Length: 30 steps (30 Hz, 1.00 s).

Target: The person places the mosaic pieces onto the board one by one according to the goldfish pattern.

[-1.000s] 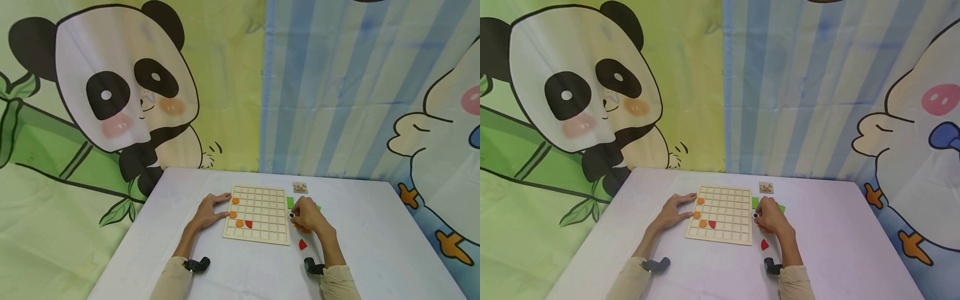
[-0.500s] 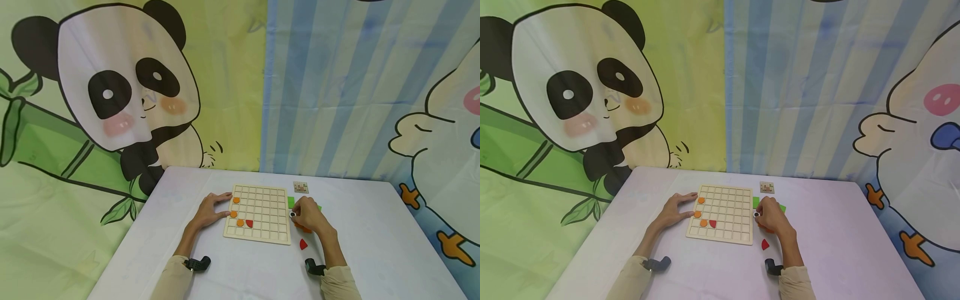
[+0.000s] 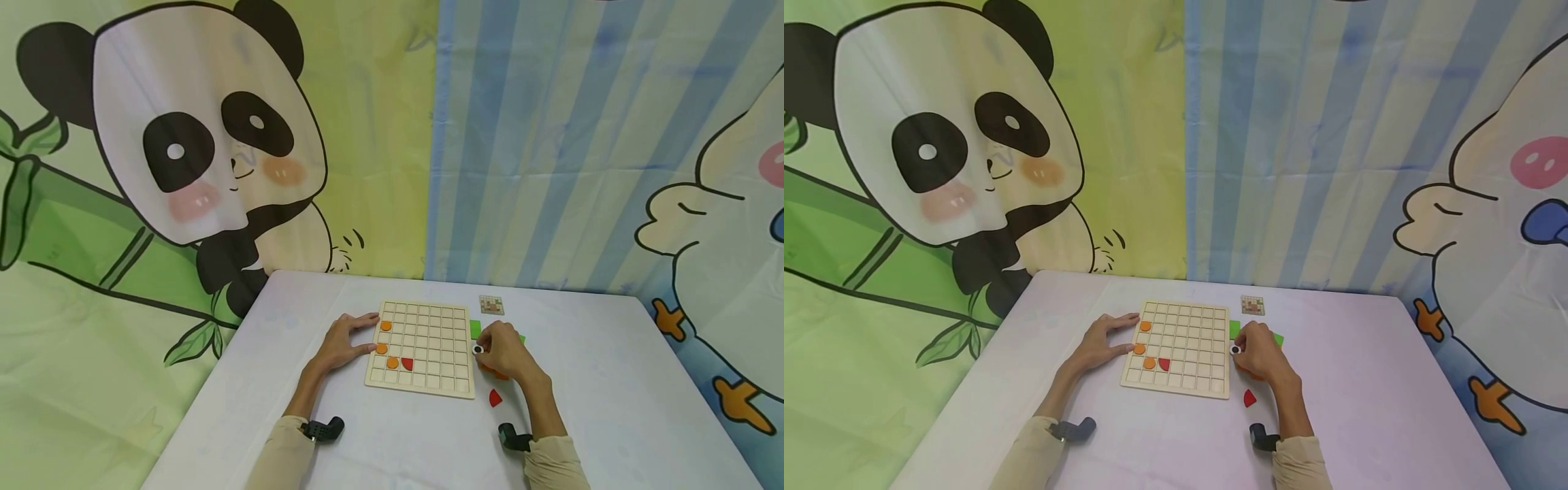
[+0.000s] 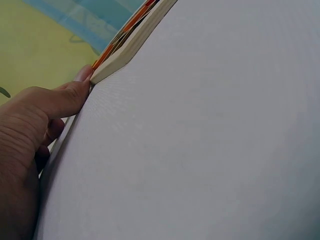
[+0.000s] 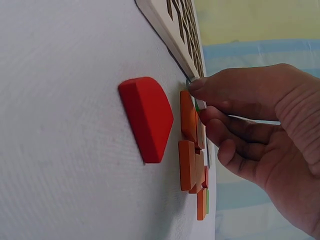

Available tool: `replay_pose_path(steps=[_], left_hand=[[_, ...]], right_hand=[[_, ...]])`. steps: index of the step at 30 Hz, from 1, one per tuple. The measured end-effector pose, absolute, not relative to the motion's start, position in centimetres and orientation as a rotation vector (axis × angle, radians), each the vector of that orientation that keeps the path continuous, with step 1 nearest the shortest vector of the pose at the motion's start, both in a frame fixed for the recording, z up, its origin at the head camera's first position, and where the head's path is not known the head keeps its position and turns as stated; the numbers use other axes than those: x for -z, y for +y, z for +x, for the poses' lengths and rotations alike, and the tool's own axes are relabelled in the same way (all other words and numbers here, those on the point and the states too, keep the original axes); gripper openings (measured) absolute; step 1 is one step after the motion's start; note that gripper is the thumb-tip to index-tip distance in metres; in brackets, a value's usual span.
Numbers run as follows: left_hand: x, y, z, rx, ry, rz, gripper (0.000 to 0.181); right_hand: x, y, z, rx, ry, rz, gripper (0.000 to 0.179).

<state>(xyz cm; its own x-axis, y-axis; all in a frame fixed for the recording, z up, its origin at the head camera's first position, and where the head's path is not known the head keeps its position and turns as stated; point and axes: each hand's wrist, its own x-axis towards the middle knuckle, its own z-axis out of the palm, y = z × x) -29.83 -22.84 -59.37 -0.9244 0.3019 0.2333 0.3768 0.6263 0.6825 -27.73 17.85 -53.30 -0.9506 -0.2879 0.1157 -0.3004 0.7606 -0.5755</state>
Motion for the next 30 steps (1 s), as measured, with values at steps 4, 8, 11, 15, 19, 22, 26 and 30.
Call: replay_pose_path(steps=[4, 8, 11, 15, 19, 22, 26, 30], left_hand=[[59.40, -22.83, -29.93, 1.178, -2.750, -0.572, 0.066], [59.37, -22.78, -29.94, 1.160, -2.733, -0.587, 0.066], [59.34, -22.76, -29.89, 1.168, -2.738, -0.574, 0.067], [59.31, -22.77, -29.78, 1.192, -2.752, -0.556, 0.067], [59.31, -22.77, -29.75, 1.199, -2.755, -0.557, 0.067], [59.30, -22.74, -29.75, 1.201, -2.756, -0.555, 0.066], [59.26, -22.72, -29.72, 1.199, -2.759, -0.555, 0.067], [59.27, -22.73, -29.70, 1.183, -2.761, -0.557, 0.067]], right_hand=[[53.34, 17.91, -27.76, -0.970, -2.920, 0.491, 0.015], [53.31, 17.92, -27.79, -0.976, -2.908, 0.499, 0.014], [53.33, 17.92, -27.79, -0.979, -2.897, 0.533, 0.015], [53.32, 17.97, -27.76, -0.988, -2.888, 0.582, 0.016], [53.34, 18.03, -27.78, -0.998, -2.875, 0.607, 0.015], [53.35, 18.04, -27.85, -1.009, -2.864, 0.624, 0.015], [53.17, 17.85, -27.81, -1.047, -2.870, 0.634, 0.016], [52.99, 17.52, -27.71, -1.093, -2.895, 0.630, 0.017]])
